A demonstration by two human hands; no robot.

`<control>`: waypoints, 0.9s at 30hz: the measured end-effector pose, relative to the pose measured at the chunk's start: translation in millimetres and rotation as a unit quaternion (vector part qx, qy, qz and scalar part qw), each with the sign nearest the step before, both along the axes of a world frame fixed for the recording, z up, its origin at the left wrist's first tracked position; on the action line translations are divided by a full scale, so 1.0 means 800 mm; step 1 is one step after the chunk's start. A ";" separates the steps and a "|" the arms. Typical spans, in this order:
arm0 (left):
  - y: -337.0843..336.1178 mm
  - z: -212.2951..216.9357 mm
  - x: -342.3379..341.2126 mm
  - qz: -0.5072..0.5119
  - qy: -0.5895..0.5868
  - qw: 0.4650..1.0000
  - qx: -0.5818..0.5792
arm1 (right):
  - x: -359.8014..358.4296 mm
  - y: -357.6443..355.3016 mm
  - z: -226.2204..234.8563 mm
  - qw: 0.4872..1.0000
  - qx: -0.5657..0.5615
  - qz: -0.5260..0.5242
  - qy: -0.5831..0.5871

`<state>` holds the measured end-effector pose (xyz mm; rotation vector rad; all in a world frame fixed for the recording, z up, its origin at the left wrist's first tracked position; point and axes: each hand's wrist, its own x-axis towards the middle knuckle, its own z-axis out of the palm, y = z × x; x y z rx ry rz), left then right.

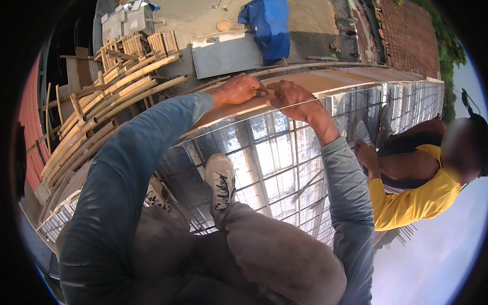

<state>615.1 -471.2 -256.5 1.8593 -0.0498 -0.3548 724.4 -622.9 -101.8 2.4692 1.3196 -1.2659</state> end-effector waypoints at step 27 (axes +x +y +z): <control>0.000 0.031 0.003 -0.023 -0.093 0.995 0.034 | -0.063 -0.098 0.067 0.624 0.129 -0.631 0.444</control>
